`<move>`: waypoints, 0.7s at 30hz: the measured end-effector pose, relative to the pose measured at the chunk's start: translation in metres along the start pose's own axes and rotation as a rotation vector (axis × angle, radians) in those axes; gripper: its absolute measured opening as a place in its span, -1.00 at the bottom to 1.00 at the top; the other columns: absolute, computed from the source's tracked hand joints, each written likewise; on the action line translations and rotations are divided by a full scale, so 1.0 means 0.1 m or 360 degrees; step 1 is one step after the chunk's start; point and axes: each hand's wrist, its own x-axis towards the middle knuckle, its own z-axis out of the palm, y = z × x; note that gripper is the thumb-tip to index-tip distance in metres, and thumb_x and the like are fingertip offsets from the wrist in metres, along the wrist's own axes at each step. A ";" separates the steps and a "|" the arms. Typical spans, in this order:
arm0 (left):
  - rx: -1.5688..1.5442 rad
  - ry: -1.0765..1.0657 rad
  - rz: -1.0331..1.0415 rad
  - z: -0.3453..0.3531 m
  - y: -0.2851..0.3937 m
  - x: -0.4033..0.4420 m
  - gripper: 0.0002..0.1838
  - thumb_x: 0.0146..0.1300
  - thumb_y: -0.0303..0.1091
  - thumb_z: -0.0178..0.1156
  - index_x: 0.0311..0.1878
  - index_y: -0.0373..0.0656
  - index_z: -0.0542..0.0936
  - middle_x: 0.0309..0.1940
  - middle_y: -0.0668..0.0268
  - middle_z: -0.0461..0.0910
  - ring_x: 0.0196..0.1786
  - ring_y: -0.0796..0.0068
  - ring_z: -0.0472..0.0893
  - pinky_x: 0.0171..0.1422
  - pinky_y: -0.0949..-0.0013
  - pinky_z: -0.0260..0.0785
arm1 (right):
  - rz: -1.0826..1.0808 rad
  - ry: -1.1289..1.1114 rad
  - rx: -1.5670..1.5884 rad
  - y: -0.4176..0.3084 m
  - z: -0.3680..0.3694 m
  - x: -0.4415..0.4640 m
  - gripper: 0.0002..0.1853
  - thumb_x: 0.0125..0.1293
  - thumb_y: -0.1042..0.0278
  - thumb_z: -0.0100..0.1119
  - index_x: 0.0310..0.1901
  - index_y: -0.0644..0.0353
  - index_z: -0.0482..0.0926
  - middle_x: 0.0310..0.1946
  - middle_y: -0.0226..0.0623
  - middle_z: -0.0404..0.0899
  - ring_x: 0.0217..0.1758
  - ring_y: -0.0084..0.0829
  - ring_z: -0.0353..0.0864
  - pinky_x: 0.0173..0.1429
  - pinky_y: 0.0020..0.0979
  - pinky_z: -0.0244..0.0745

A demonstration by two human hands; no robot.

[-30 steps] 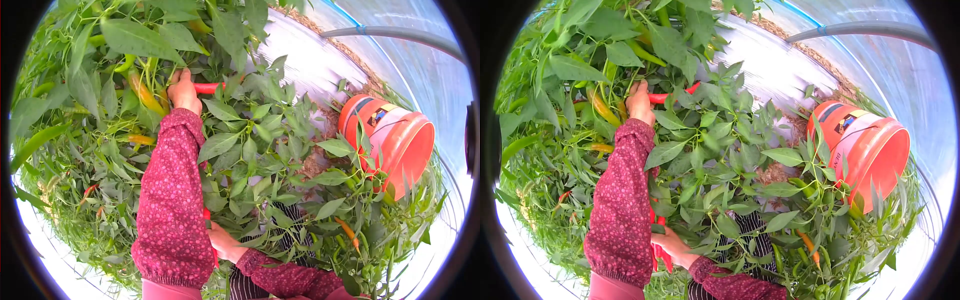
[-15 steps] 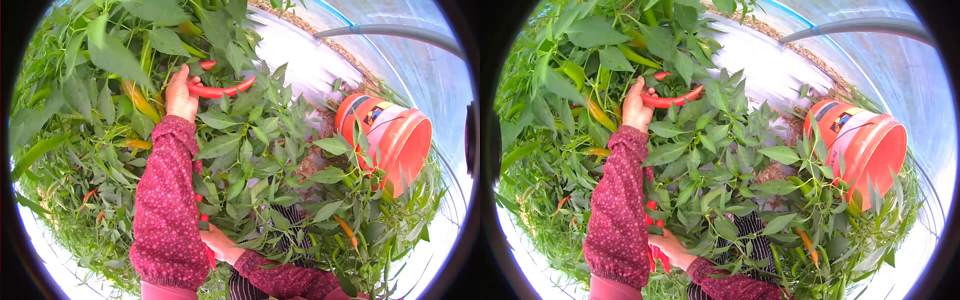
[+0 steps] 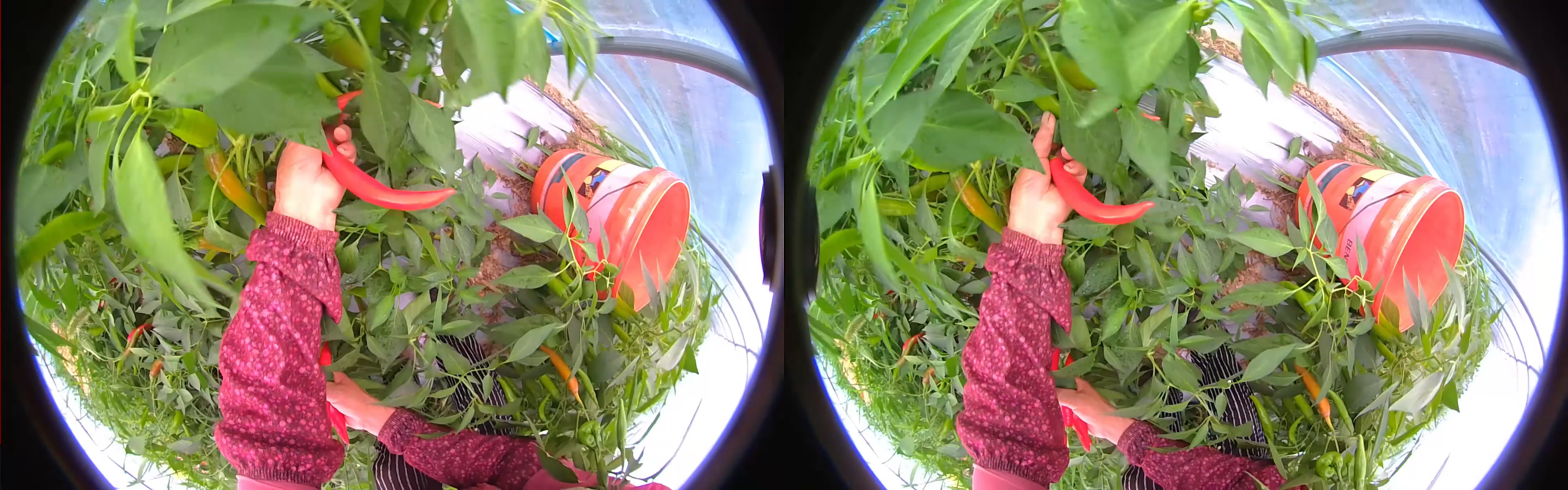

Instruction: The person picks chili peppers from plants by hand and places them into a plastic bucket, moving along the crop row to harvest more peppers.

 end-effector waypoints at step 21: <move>0.0850 -0.0361 0.0466 -0.09 0.32 -1.47 -0.66 0.41 -0.16 -0.06 0.02 -0.23 0.49 -0.09 0.19 0.57 -0.55 0.75 0.36 -0.58 0.66 0.15 | 0.0104 -0.0686 -0.0586 -0.16 -0.10 -0.57 -0.61 0.12 0.34 0.20 -0.03 0.33 0.45 -0.36 -0.29 0.55 -0.37 -0.50 0.56 -0.27 -0.48 0.48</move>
